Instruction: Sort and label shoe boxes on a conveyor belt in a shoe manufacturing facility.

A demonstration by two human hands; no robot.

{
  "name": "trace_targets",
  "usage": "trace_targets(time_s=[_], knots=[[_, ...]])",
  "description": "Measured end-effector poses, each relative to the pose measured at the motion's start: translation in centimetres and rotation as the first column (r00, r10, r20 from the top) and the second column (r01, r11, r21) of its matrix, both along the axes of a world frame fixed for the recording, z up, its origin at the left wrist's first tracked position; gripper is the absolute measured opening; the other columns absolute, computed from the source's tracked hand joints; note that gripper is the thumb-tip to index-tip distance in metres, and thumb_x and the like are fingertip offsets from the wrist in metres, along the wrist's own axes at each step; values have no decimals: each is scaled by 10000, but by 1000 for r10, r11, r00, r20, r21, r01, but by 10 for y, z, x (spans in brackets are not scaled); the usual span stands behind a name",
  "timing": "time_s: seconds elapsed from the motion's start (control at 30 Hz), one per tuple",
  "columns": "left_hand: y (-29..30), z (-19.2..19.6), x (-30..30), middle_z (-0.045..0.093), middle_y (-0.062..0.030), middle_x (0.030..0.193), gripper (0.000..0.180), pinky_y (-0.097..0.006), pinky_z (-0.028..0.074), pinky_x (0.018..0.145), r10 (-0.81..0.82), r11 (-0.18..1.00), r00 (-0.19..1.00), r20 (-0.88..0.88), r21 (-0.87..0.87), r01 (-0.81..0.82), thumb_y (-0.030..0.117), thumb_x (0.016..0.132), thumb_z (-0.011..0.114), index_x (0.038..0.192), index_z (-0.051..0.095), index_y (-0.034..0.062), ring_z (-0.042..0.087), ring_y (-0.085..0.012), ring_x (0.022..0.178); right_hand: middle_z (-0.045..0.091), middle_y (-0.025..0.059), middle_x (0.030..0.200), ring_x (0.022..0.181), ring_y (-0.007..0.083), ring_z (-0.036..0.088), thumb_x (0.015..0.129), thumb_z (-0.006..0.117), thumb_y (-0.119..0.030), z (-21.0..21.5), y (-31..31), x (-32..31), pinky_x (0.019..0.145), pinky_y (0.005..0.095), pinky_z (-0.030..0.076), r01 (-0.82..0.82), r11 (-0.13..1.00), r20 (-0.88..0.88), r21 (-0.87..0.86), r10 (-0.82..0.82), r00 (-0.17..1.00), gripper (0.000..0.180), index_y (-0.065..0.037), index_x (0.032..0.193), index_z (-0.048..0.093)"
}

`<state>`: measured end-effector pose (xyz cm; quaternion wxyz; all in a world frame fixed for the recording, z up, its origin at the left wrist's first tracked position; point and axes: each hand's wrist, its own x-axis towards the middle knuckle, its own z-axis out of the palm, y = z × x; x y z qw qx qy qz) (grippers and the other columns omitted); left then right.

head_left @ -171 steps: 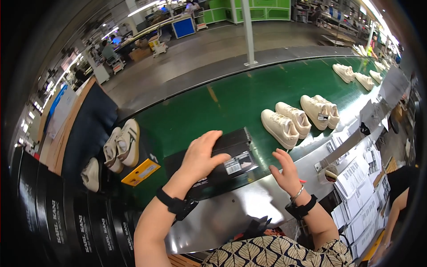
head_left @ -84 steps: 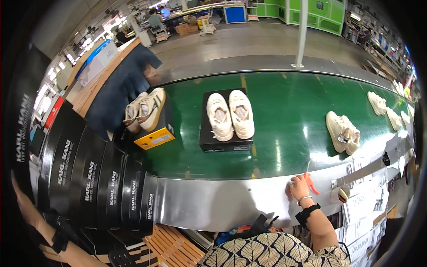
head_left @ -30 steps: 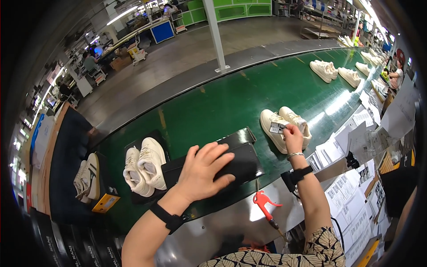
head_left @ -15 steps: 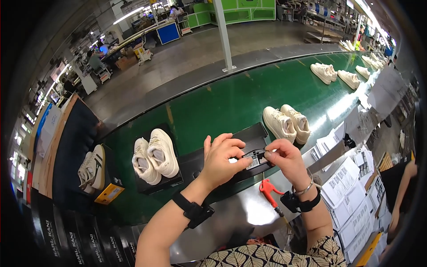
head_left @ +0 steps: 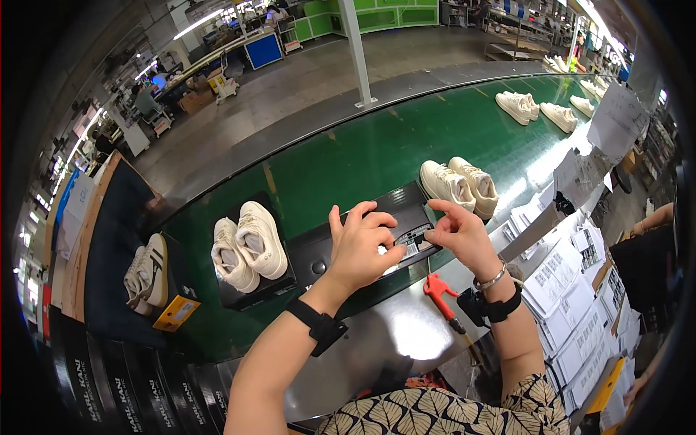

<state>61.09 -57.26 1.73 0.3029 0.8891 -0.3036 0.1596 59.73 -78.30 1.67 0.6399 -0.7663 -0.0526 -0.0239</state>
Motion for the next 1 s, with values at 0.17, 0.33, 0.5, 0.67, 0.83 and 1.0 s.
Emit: trace_targets(time_s=[0.17, 0.33, 0.5, 0.67, 0.83, 1.0], knots=[[3, 0, 2, 605, 29, 1002, 218, -616, 111, 1000, 12, 1000, 1000, -13, 13, -12, 284, 638, 710, 560, 593, 118, 410, -280, 1176, 568, -30, 665, 600, 22, 499, 725, 708, -69, -4, 4, 1, 557, 187, 428, 4, 1000, 16, -19, -4, 1000, 439, -4, 1139, 576], [5, 1, 1, 604, 31, 996, 213, -615, 111, 1001, 16, 1000, 1000, -21, 12, -16, 286, 629, 707, 558, 591, 121, 408, -279, 1178, 574, -31, 669, 598, 23, 506, 725, 711, -73, -2, 7, -1, 553, 188, 430, 11, 999, 23, -39, -10, 1000, 435, -4, 1134, 578], [8, 4, -3, 582, 13, 986, 232, -626, 121, 1001, 16, 1000, 1000, -13, 20, -16, 268, 642, 681, 548, 550, 101, 412, -272, 1168, 553, 10, 729, 606, 50, 508, 701, 724, -26, -1, 19, -8, 558, 198, 432, 77, 954, 178, -289, -26, 984, 476, -5, 1143, 547], [12, 5, -1, 544, -34, 1042, 247, -574, 177, 978, 20, 997, 1000, 2, 75, -20, 263, 625, 710, 623, 526, 99, 434, -266, 1120, 542, 100, 965, 700, 144, 562, 701, 728, -107, -12, 26, -18, 601, 258, 475, 283, 886, 411, -368, -118, 904, 569, -29, 1208, 483], [14, -12, 0, 526, -94, 1069, 260, -472, 258, 973, 92, 994, 984, 151, -70, -83, 239, 661, 716, 786, 566, 67, 452, -276, 1083, 514, 155, 1044, 948, 330, 525, 741, 696, -197, -16, 65, -19, 760, 392, 473, 481, 767, 659, -424, -103, 745, 564, -41, 1225, 451], [13, -13, -8, 487, -136, 1184, 499, -476, 281, 964, 152, 988, 956, 251, -51, -144, 262, 669, 723, 1081, 546, 45, 417, -336, 1128, 550, 159, 986, 867, 301, 566, 783, 663, -178, -31, 63, -2, 725, 375, 474, 521, 809, 602, -272, -279, 748, 471, -47, 1201, 490]])
